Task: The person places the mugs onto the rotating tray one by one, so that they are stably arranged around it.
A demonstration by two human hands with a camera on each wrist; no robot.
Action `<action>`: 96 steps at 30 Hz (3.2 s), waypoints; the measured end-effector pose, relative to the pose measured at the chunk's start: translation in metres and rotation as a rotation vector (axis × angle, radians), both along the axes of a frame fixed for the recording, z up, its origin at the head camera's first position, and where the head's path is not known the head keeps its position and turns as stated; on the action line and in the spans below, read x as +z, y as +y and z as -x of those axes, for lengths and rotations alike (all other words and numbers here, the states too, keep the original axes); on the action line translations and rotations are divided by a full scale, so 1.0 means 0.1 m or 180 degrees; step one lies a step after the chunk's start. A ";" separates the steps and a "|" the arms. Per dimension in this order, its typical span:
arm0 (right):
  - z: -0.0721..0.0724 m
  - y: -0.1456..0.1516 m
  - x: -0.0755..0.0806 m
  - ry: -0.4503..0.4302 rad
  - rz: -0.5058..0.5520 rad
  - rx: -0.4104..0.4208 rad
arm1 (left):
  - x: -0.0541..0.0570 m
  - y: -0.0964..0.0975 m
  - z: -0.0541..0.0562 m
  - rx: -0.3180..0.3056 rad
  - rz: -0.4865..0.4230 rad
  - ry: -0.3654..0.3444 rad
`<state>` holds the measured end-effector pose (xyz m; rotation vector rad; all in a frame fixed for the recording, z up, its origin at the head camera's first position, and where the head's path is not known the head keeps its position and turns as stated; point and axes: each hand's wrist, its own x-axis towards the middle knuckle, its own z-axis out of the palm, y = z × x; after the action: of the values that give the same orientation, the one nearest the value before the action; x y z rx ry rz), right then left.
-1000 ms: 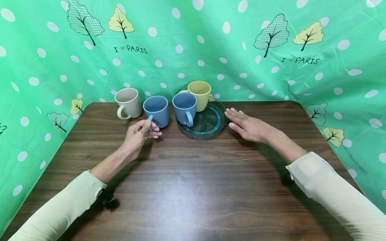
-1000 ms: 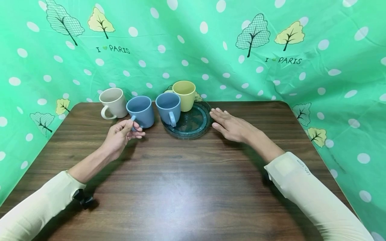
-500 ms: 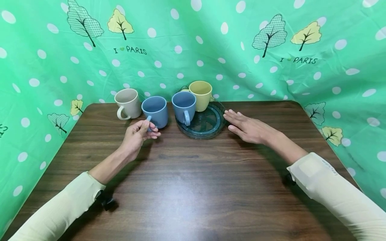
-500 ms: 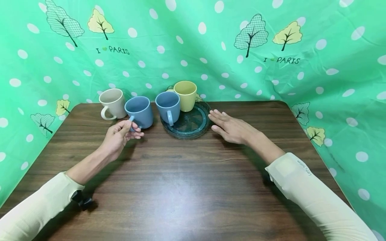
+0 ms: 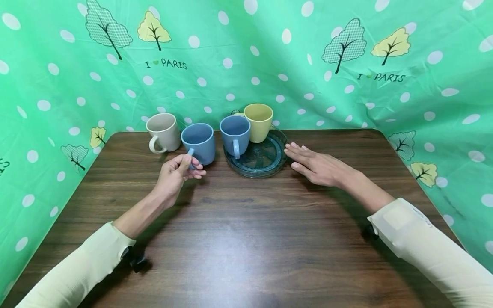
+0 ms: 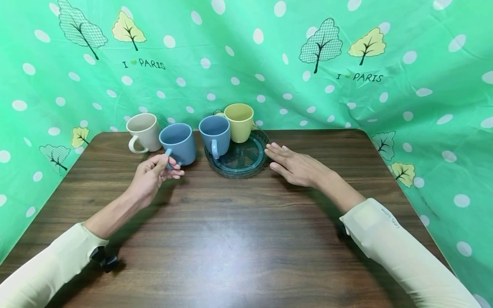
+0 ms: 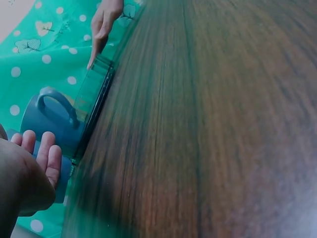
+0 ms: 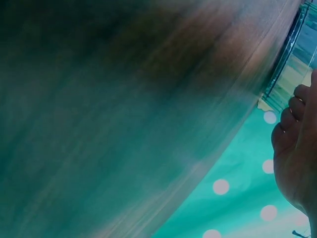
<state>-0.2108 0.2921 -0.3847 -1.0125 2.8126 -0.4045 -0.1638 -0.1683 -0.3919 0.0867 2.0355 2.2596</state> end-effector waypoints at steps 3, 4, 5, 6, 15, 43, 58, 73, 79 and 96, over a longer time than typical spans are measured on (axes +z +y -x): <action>-0.01 0.00 0.00 0.0016 -0.0006 0.0024 | 0.01 0.02 -0.02 0.0025 -0.0031 -0.0003; -0.02 0.00 0.01 0.0017 -0.0014 0.0031 | 0.01 0.02 -0.03 0.0031 -0.0036 0.0004; -0.02 0.00 0.01 0.0014 -0.0033 0.0039 | 0.01 0.03 -0.03 0.0032 -0.0040 0.0011; -0.03 0.00 0.01 0.0014 -0.0048 0.0043 | 0.01 0.03 -0.04 0.0045 -0.0045 0.0015; -0.07 0.01 0.01 -0.0016 -0.0085 0.0054 | 0.03 0.09 -0.06 -0.0002 -0.0038 0.0081; -0.15 -0.07 0.02 0.0048 -0.0093 0.0258 | 0.10 0.15 -0.11 -0.0034 0.0040 0.0171; -0.20 -0.18 0.07 0.0040 -0.0122 0.0383 | 0.13 0.16 -0.15 -0.0070 0.0065 0.0178; -0.27 -0.29 0.04 0.0125 -0.0073 0.0587 | 0.16 0.20 -0.21 -0.0149 0.0097 0.0251; -0.30 -0.34 0.05 0.0079 -0.0064 0.0609 | 0.16 0.23 -0.23 -0.0203 0.0136 0.0271; -0.33 -0.40 0.10 0.0073 -0.0126 0.0569 | 0.26 0.38 -0.24 -0.0289 0.0007 0.0431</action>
<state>-0.1776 0.2519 -0.3747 -1.2542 2.7081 -0.3173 -0.1398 -0.1300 -0.3664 0.3338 2.0522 2.2533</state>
